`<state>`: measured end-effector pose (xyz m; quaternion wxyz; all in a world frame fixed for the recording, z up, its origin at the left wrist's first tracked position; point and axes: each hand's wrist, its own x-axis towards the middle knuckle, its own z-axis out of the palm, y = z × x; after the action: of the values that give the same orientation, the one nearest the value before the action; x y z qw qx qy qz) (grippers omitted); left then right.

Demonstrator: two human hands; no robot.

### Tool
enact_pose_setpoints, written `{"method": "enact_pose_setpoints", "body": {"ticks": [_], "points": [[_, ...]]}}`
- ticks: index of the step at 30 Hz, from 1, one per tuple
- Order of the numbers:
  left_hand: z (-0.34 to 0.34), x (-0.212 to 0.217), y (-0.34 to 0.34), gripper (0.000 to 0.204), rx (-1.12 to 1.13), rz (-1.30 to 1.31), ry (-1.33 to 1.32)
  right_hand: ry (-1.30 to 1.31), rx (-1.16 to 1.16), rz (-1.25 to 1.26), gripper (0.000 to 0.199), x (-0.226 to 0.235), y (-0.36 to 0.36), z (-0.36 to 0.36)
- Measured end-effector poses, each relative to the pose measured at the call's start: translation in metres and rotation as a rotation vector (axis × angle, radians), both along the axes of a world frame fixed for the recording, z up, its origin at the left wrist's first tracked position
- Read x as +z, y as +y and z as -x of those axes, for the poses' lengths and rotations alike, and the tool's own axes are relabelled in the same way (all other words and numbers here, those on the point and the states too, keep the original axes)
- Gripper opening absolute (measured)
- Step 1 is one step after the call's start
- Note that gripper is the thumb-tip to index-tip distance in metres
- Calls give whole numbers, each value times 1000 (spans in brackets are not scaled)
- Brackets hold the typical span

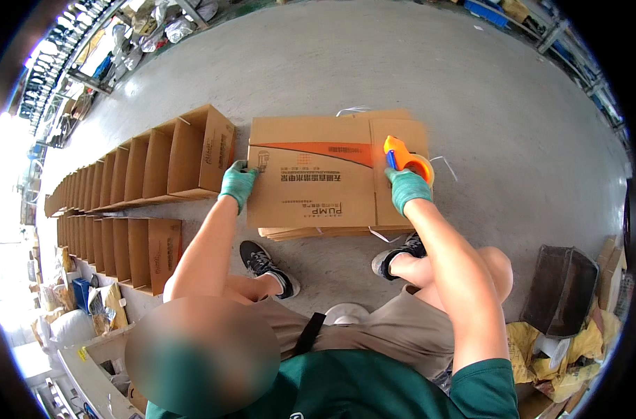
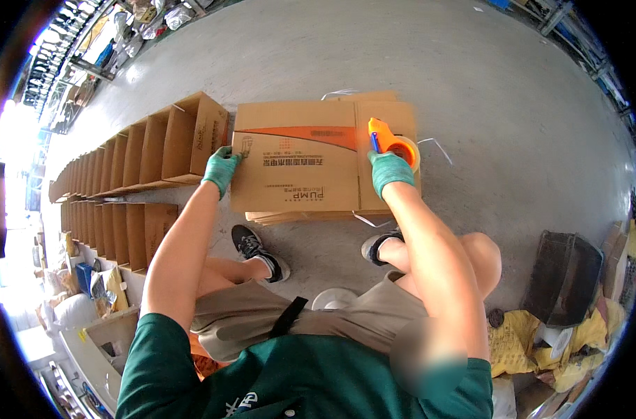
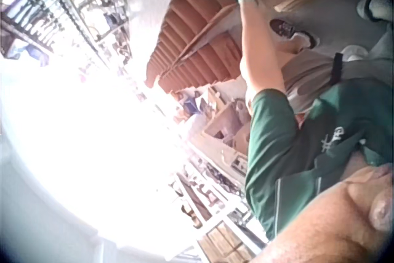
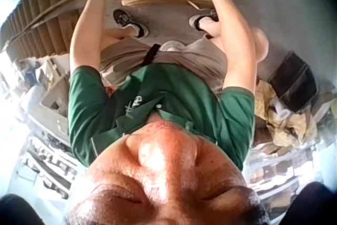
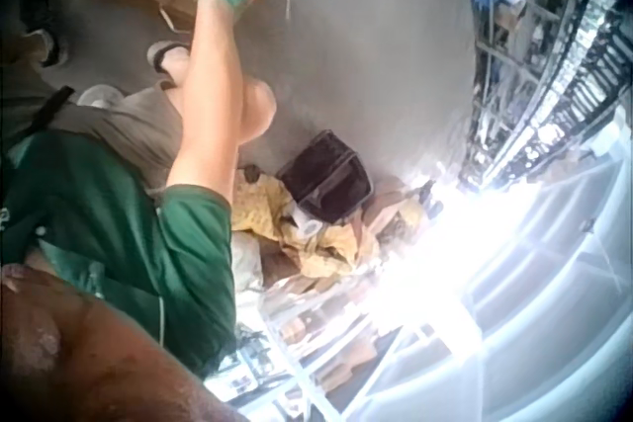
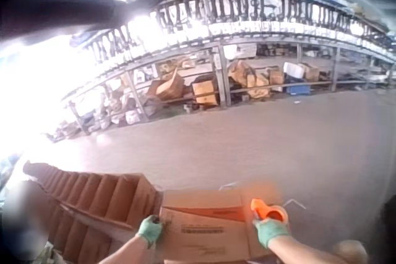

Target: The person sits on the floor in a warehouse and repeatedly assembles flat cardboard boxes into rectangular shapes. They use a handheld tape dispenser to seal the top flaps of each box and then place the finished boxes into a stack.

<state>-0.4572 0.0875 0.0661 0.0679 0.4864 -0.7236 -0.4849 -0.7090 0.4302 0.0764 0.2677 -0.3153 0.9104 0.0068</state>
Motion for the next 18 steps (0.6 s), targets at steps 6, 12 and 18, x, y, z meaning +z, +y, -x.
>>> {"method": "enact_pose_setpoints", "body": {"ticks": [6, 12, 18], "points": [[7, 68, -6, 26, 67, -231, 278, 36, -194, 159, 34, -7, 1, 9], [-49, 138, -70, 35, 198, -48, 520, 104, -95, 117, 38, 27, 8, -8], [-121, 100, -104, 27, 252, 78, 466, 2, 48, -69, 53, 82, -19, -41]]}}
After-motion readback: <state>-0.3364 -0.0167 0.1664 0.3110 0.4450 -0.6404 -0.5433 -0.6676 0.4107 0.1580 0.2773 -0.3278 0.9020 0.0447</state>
